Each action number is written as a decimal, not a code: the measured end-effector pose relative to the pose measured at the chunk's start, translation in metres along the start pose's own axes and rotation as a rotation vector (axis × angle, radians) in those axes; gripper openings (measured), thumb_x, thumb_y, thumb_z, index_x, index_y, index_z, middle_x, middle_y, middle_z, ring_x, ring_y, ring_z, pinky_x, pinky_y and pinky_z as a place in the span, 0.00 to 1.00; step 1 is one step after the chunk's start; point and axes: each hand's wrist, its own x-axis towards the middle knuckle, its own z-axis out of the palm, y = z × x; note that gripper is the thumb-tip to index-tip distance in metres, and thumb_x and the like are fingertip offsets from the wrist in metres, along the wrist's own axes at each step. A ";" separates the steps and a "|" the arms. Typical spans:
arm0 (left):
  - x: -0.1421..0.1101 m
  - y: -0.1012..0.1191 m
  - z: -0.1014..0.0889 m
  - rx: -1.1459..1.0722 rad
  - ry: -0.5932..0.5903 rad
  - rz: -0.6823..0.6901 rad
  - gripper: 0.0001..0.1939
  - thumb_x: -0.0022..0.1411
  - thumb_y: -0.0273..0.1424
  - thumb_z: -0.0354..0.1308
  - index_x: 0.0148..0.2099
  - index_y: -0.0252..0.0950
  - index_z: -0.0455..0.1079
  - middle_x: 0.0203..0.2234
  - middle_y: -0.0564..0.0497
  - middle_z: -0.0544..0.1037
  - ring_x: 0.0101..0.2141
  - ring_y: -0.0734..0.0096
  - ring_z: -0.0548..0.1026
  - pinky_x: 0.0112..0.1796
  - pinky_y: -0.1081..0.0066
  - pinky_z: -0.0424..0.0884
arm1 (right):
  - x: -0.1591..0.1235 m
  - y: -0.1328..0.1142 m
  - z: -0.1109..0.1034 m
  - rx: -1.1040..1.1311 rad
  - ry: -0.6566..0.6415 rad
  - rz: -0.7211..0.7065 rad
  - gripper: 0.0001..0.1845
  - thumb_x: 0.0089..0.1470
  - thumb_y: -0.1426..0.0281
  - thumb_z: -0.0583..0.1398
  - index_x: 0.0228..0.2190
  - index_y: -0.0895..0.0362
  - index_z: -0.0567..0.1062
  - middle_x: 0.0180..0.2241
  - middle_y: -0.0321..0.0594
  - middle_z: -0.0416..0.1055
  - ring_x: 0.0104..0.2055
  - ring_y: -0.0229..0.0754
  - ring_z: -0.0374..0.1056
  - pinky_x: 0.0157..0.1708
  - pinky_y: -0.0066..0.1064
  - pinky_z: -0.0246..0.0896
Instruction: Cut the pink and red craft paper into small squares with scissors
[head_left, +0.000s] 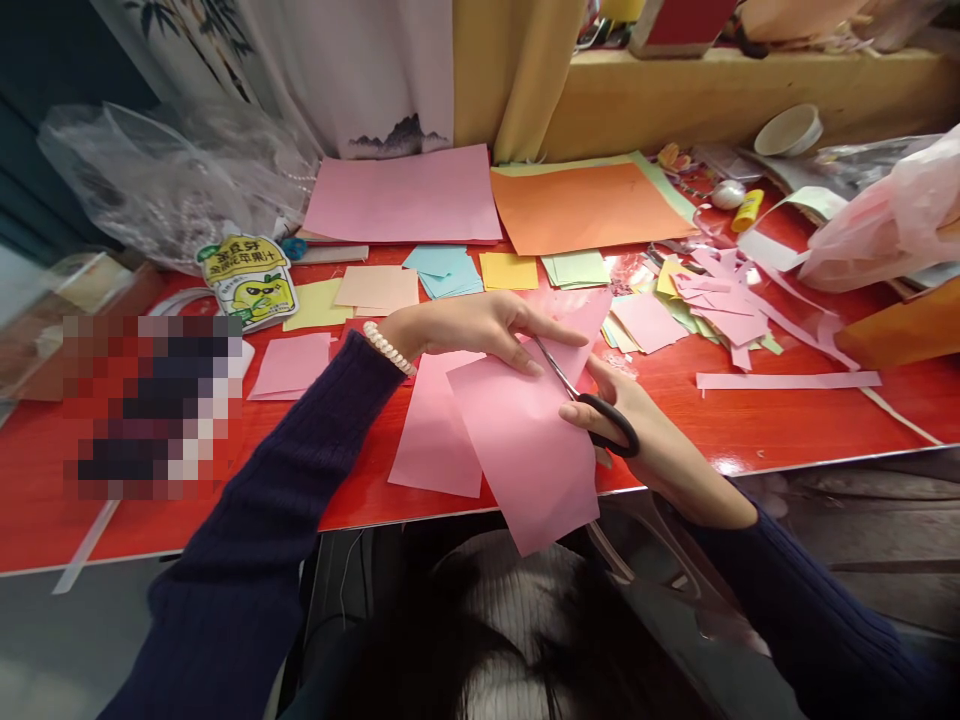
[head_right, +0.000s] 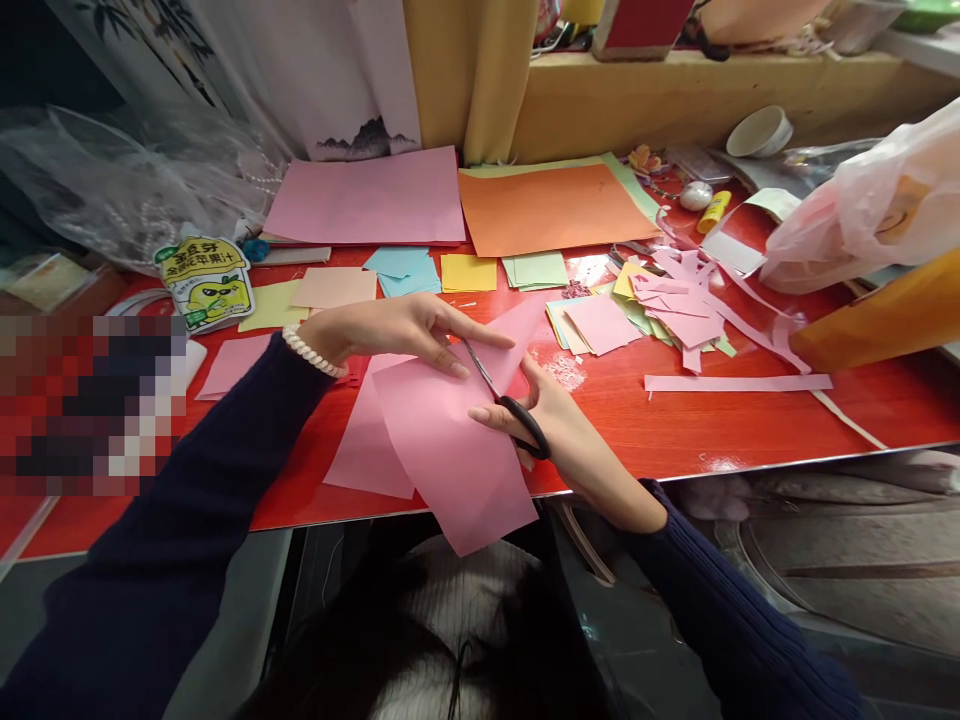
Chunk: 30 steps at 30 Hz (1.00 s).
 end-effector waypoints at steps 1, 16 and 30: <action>0.000 -0.001 0.000 -0.007 -0.003 0.001 0.26 0.53 0.29 0.60 0.55 0.45 0.68 0.48 0.55 0.76 0.43 0.68 0.72 0.42 0.72 0.66 | 0.000 0.000 0.000 0.003 -0.002 0.010 0.34 0.46 0.63 0.66 0.53 0.53 0.59 0.18 0.26 0.56 0.16 0.32 0.50 0.14 0.24 0.44; -0.037 0.025 -0.021 -0.149 -0.017 -0.018 0.27 0.47 0.32 0.65 0.53 0.46 0.71 0.46 0.52 0.77 0.44 0.63 0.73 0.38 0.72 0.69 | -0.069 0.009 -0.027 -0.200 -0.073 -0.040 0.68 0.34 0.58 0.72 0.64 0.49 0.35 0.18 0.29 0.63 0.17 0.36 0.55 0.15 0.28 0.47; -0.036 0.027 -0.040 0.485 -0.198 -0.403 0.24 0.50 0.22 0.50 0.48 0.41 0.74 0.35 0.53 0.80 0.36 0.70 0.74 0.32 0.79 0.65 | -0.037 0.005 -0.033 -0.877 0.208 -0.136 0.31 0.45 0.54 0.63 0.50 0.52 0.69 0.19 0.34 0.67 0.22 0.43 0.64 0.24 0.32 0.55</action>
